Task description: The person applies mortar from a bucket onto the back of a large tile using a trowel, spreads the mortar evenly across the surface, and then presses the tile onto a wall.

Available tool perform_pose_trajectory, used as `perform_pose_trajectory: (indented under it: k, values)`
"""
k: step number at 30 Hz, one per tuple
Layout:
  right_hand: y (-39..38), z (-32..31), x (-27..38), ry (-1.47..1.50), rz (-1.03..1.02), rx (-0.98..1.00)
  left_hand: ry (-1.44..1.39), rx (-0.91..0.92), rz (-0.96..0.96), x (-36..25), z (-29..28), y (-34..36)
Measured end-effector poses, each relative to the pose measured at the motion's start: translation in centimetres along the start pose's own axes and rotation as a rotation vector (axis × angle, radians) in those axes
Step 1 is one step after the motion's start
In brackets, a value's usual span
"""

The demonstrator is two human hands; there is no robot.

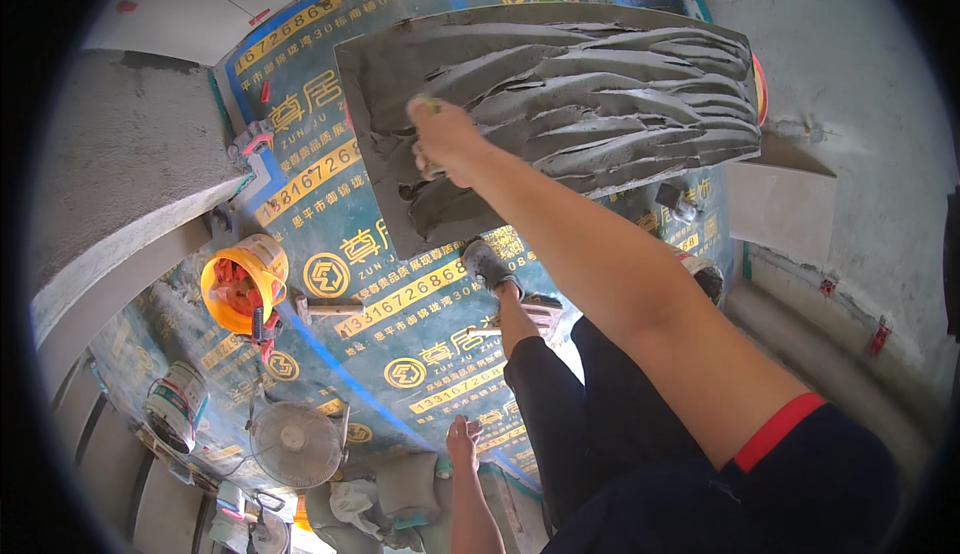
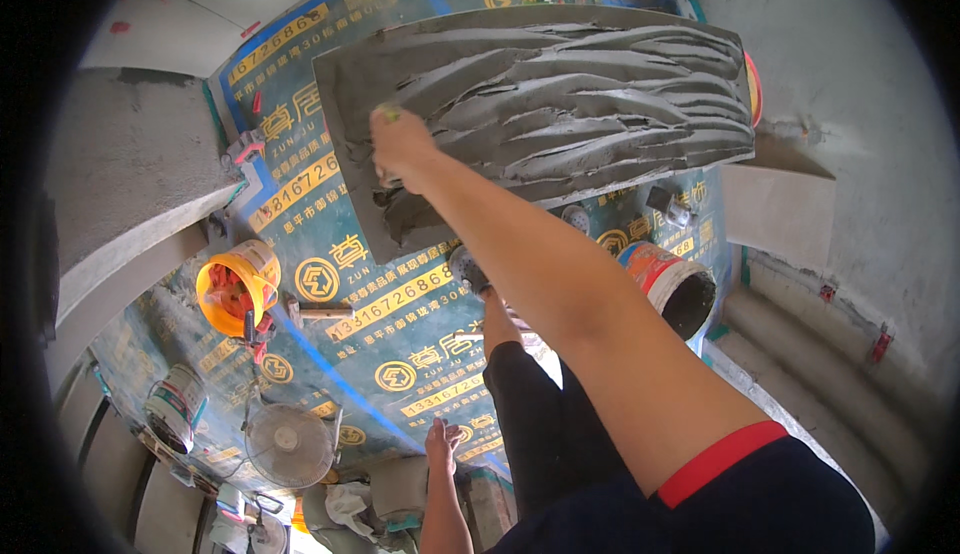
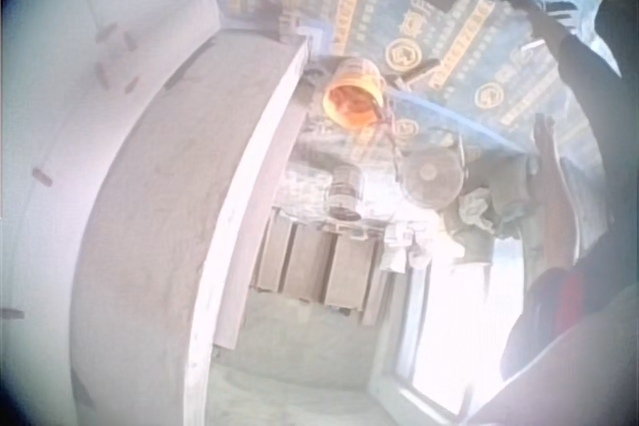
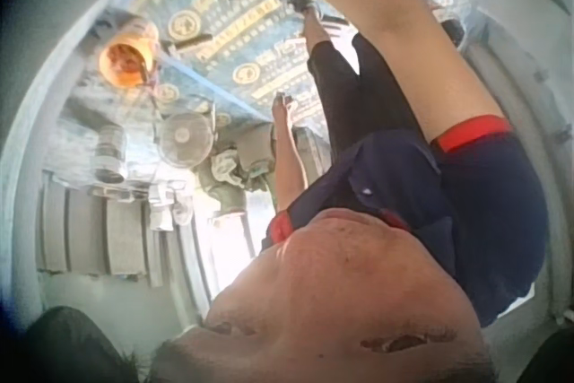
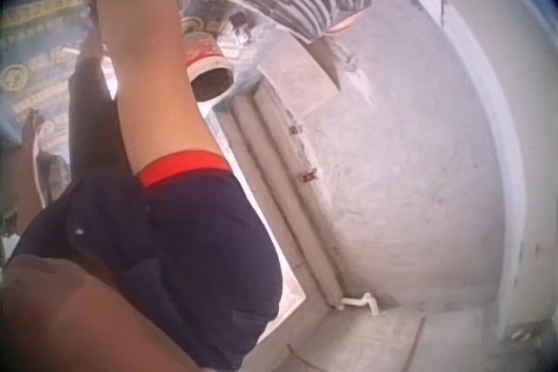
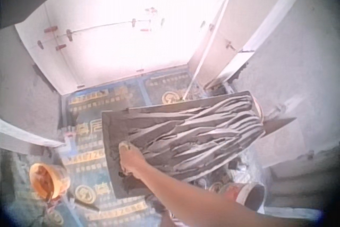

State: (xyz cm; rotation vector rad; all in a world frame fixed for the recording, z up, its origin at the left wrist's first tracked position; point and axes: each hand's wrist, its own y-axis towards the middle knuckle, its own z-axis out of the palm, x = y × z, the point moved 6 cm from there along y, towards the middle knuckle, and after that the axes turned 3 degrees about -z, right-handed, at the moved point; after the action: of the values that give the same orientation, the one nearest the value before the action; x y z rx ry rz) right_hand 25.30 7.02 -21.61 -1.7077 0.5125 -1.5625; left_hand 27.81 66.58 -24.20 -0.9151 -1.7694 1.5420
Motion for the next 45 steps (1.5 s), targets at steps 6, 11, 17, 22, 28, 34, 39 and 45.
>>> perform_pose_trajectory:
  k: [6, 11, 17, 22, 28, 34, 39, 45]
  values:
    - [-1.4, -6.3, 3.0, -1.171, -0.235, -0.103, 0.022, 0.023, 0.075, -2.6, -0.2, 0.5]
    - [-1.2, -15.9, 1.2, -0.949, -0.175, -0.204, -0.026, 0.044, 0.066, -1.8, 0.3, 0.7]
    - [-9.1, -2.9, -6.8, -0.416, 0.140, -0.052, 0.007, 0.041, 0.009, 0.7, -0.3, 0.4]
    - [-12.4, -4.9, -6.8, -1.351, 0.007, 0.150, -0.041, 0.035, 0.040, -0.7, -1.2, -0.2]
    - [-12.1, -16.0, -11.0, -1.060, -0.075, -0.334, -0.032, 0.029, 0.051, -0.5, -1.6, 0.0]
    - [-16.6, -0.9, -17.3, -0.579, 0.017, -0.119, 0.005, 0.034, -0.009, 1.6, -2.0, 0.5]
    - [-17.4, -4.3, -16.1, -1.196, -0.105, 0.025, -0.047, 0.039, 0.013, -0.1, -0.7, -0.5]
    - [-17.9, -18.4, -17.4, -1.418, -0.068, -0.178, -0.010, 0.018, 0.027, -1.2, -1.4, 0.2]
